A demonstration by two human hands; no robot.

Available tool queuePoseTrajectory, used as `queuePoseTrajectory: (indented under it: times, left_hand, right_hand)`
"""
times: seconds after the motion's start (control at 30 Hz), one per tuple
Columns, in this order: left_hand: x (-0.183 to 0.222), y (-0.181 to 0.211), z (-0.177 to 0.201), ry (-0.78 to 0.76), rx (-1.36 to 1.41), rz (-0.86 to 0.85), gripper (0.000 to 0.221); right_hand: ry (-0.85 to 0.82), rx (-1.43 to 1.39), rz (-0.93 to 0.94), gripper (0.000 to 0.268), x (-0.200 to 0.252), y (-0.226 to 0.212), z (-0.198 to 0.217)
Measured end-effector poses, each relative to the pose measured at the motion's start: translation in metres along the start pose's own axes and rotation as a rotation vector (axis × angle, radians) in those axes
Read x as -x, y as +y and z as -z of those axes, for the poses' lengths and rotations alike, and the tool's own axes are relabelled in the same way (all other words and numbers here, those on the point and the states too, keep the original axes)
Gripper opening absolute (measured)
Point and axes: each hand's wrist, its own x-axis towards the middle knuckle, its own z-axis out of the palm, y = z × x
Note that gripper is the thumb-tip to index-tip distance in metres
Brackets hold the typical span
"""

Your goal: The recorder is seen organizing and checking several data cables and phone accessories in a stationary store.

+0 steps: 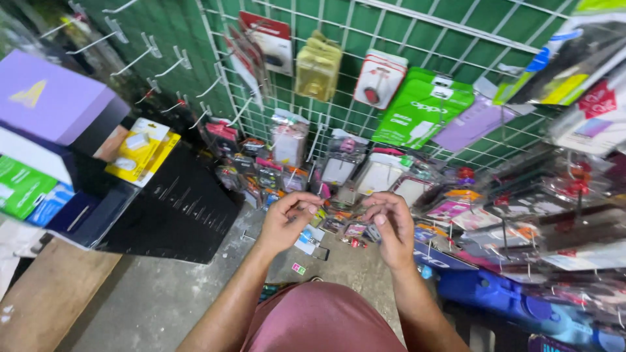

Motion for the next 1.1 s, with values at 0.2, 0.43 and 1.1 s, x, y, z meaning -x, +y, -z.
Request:
queuePoseTrajectory:
  times: [0.2, 0.43, 1.1]
  left_hand:
    - [0.056, 0.03, 0.036, 0.142, -0.047, -0.015, 0.019]
    - [0.146, 0.053, 0.093, 0.276, -0.065, 0.029, 0.019]
    - [0.407, 0.098, 0.225, 0.709, 0.084, -0.009, 0.025]
  right_hand:
    - [-0.061, -0.048, -0.118, 0.035, 0.0, 0.003, -0.05]
    - [-0.124, -0.043, -0.106, 0.025, 0.028, 0.012, -0.13]
    - [-0.463, -0.195, -0.307, 0.026, 0.15, 0.011, -0.366]
